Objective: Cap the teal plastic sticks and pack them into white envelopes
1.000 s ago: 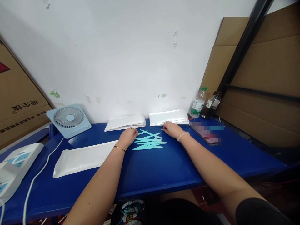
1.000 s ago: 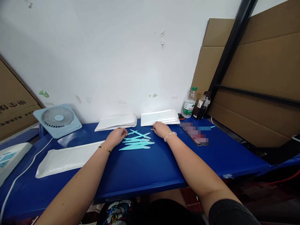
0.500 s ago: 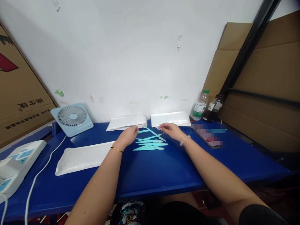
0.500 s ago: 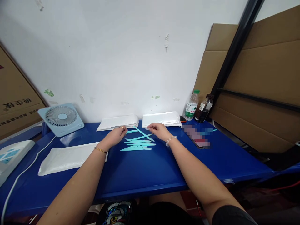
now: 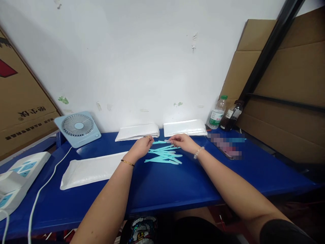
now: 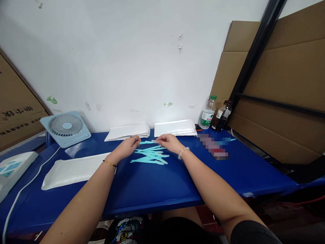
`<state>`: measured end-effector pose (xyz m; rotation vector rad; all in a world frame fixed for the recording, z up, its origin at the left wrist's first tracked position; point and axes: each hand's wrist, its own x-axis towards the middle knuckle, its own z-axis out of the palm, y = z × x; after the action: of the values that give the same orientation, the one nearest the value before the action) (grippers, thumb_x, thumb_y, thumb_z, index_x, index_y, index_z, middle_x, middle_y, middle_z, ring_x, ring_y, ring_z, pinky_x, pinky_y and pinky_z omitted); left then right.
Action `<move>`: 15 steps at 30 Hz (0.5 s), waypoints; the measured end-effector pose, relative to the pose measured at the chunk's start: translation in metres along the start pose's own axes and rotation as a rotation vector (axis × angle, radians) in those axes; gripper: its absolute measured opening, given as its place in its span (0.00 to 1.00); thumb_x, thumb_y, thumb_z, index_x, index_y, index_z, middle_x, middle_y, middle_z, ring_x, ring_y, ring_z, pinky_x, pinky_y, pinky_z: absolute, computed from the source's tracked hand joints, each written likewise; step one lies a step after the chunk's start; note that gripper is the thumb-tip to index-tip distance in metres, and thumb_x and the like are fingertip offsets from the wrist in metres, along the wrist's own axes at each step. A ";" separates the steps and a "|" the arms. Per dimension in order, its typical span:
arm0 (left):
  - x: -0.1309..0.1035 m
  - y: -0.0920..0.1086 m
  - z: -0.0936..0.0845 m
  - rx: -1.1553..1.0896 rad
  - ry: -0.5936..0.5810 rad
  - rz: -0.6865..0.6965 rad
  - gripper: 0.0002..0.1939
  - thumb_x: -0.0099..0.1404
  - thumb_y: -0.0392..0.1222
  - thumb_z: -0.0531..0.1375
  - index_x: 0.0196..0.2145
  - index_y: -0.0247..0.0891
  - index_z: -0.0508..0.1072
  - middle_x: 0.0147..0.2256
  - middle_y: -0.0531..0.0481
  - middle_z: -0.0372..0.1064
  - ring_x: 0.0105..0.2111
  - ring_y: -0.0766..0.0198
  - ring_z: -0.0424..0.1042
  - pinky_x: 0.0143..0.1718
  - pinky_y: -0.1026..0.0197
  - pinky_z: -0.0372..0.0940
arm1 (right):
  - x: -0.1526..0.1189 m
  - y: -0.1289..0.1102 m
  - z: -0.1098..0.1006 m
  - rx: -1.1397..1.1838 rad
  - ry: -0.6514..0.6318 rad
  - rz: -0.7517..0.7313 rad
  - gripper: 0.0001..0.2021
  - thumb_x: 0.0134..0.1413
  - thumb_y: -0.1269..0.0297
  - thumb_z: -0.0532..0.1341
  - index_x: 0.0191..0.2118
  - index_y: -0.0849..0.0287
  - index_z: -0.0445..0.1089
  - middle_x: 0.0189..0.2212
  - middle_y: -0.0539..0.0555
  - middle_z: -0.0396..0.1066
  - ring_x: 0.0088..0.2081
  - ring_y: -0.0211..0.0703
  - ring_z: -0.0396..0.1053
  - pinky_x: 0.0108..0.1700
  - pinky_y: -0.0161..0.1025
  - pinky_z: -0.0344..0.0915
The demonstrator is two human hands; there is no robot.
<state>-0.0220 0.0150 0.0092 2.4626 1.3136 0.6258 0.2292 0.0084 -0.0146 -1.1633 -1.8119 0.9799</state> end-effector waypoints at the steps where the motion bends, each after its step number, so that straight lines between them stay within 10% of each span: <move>1: 0.000 0.001 0.001 -0.009 0.000 0.003 0.11 0.66 0.41 0.45 0.33 0.39 0.65 0.29 0.50 0.68 0.28 0.62 0.66 0.31 0.62 0.58 | 0.000 -0.001 0.001 0.006 -0.005 0.000 0.16 0.48 0.55 0.63 0.38 0.62 0.74 0.26 0.52 0.72 0.27 0.36 0.67 0.30 0.34 0.65; 10: 0.000 0.013 0.021 -0.059 -0.065 0.052 0.15 0.65 0.47 0.48 0.42 0.38 0.69 0.40 0.45 0.70 0.41 0.58 0.68 0.42 0.58 0.61 | -0.004 -0.005 -0.003 -0.213 -0.108 -0.031 0.14 0.53 0.58 0.58 0.40 0.61 0.74 0.29 0.54 0.72 0.31 0.40 0.68 0.34 0.37 0.65; 15: -0.005 0.019 0.028 0.120 -0.235 0.081 0.48 0.45 0.63 0.64 0.59 0.41 0.57 0.58 0.39 0.55 0.59 0.44 0.51 0.55 0.49 0.52 | -0.016 -0.008 -0.012 -0.729 -0.147 0.020 0.41 0.31 0.45 0.69 0.55 0.58 0.65 0.50 0.63 0.62 0.53 0.60 0.59 0.50 0.51 0.60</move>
<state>0.0031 -0.0005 -0.0085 2.6010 1.1969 0.2708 0.2420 -0.0063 -0.0056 -1.5587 -2.3744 0.4092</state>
